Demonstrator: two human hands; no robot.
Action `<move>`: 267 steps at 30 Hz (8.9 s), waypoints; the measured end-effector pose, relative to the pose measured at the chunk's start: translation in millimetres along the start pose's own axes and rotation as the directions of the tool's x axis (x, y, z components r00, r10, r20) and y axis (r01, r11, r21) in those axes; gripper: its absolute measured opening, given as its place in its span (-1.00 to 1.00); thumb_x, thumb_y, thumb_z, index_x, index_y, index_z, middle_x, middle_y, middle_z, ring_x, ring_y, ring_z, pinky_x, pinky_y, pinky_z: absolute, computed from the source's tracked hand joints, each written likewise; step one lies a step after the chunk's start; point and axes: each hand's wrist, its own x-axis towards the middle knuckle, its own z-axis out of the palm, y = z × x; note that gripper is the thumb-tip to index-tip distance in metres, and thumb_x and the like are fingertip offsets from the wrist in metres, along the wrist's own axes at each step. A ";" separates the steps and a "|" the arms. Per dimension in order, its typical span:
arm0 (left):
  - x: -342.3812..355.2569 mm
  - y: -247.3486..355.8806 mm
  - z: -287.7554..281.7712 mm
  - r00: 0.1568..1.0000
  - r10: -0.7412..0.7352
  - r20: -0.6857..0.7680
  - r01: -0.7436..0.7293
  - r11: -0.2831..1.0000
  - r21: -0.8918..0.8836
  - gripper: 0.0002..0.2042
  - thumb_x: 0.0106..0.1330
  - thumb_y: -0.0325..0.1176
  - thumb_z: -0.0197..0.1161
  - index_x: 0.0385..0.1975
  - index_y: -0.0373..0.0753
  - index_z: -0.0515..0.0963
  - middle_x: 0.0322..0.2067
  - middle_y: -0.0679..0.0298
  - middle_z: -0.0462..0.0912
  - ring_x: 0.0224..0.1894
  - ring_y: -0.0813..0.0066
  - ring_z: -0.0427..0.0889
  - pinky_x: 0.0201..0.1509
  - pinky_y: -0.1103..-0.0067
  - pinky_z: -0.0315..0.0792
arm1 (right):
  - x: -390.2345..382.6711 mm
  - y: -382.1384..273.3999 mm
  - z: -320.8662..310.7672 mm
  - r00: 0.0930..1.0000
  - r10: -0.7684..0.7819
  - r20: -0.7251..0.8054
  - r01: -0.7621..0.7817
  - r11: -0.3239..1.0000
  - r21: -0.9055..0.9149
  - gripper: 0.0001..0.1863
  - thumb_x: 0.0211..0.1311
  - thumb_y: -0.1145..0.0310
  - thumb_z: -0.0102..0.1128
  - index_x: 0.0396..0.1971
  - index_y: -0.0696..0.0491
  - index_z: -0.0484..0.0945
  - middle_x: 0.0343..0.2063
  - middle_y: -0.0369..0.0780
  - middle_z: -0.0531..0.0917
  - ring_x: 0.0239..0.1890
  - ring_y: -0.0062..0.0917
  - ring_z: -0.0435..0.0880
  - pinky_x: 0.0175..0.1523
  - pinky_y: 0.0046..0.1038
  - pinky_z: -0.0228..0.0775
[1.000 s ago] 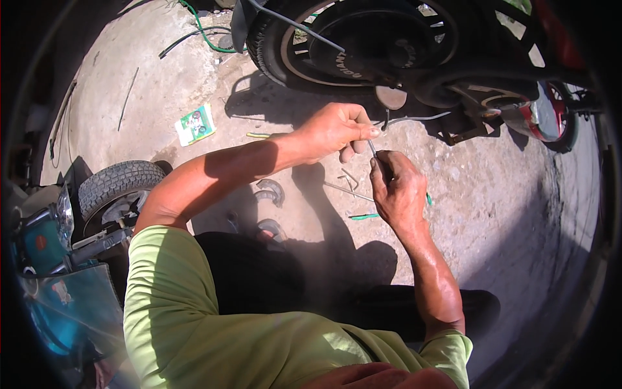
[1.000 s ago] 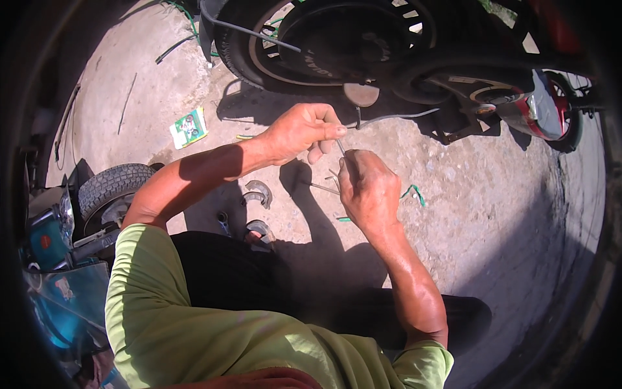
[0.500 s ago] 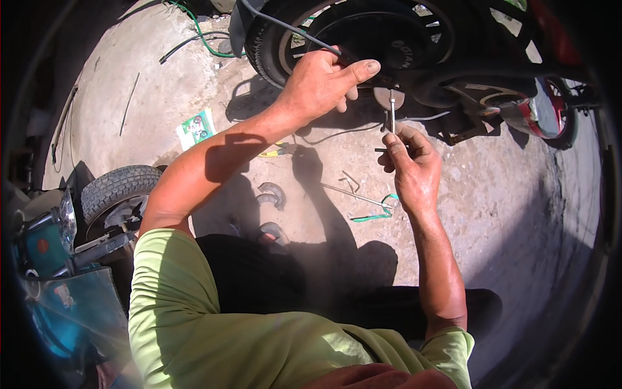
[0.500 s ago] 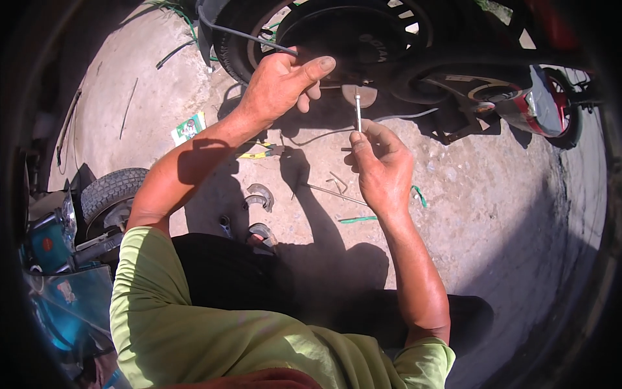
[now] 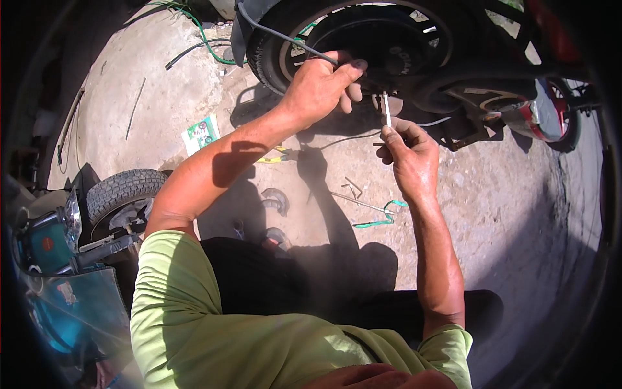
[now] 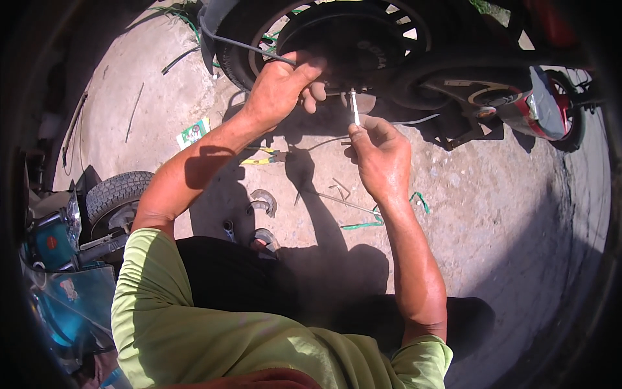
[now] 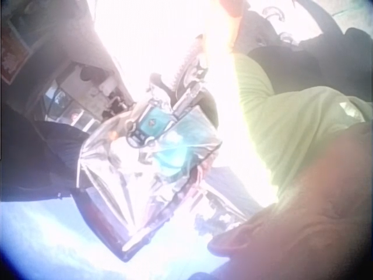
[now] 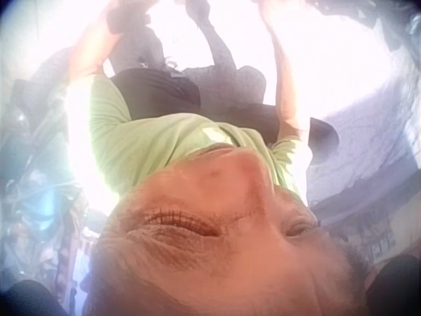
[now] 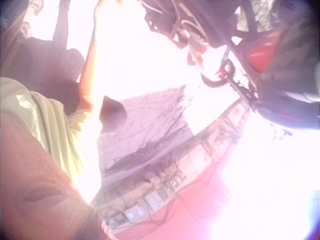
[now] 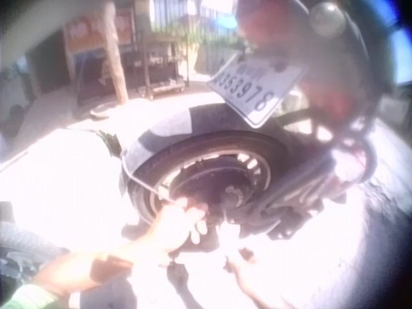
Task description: The person removes parts from the rear brake assembly of a scooter, spins the wheel, and then fits brake shoes, springs, and cable hardware together by hand.
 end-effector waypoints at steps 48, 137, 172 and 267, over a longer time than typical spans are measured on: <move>-13.1 -23.3 42.2 0.905 -0.409 0.117 0.425 0.865 -0.268 -0.79 0.45 -0.25 0.24 -0.32 -0.28 0.61 -0.58 0.35 0.57 -0.66 0.63 0.44 -0.58 0.70 0.33 | 12.2 -10.7 -9.7 0.999 -0.033 0.005 0.033 0.997 0.063 -0.84 0.32 0.45 0.26 -0.23 0.25 0.59 -0.52 -0.26 0.67 -0.55 -0.69 0.59 -0.44 -0.59 0.43; -1.8 -11.4 -7.0 0.999 -0.011 0.051 0.014 0.998 -0.067 -0.82 0.46 -0.37 0.14 -0.20 -0.38 0.57 -0.42 0.21 0.70 -0.51 0.66 0.56 -0.36 0.66 0.47 | 18.6 29.0 18.2 0.793 -0.602 -0.092 0.436 0.667 -0.604 -0.82 0.26 0.51 0.26 -0.18 0.16 0.50 -0.54 -0.06 0.66 -0.55 -0.17 0.68 -0.44 -0.30 0.49; 20.1 -38.8 -16.4 0.903 0.424 0.070 -0.429 0.900 0.076 -0.84 0.21 -0.39 0.35 -0.25 -0.26 0.69 -0.54 0.19 0.63 -0.51 0.37 0.63 -0.41 0.46 0.49 | 13.3 17.1 28.9 0.878 -0.442 -0.183 0.301 0.807 -0.508 -0.83 0.34 0.52 0.22 -0.15 0.23 0.48 -0.59 -0.15 0.64 -0.65 -0.63 0.57 -0.52 -0.57 0.38; -12.2 -18.1 17.6 0.967 -0.174 0.188 0.188 0.980 -0.058 -0.72 0.46 -0.18 0.25 -0.30 -0.31 0.68 -0.63 0.40 0.56 -0.65 0.75 0.46 -0.63 0.75 0.33 | 10.9 7.2 30.3 0.983 0.183 0.027 -0.141 0.644 0.752 -0.86 0.47 0.40 0.07 -0.08 0.11 0.46 -0.57 -0.39 0.41 -0.60 -0.75 0.27 -0.56 -0.67 0.10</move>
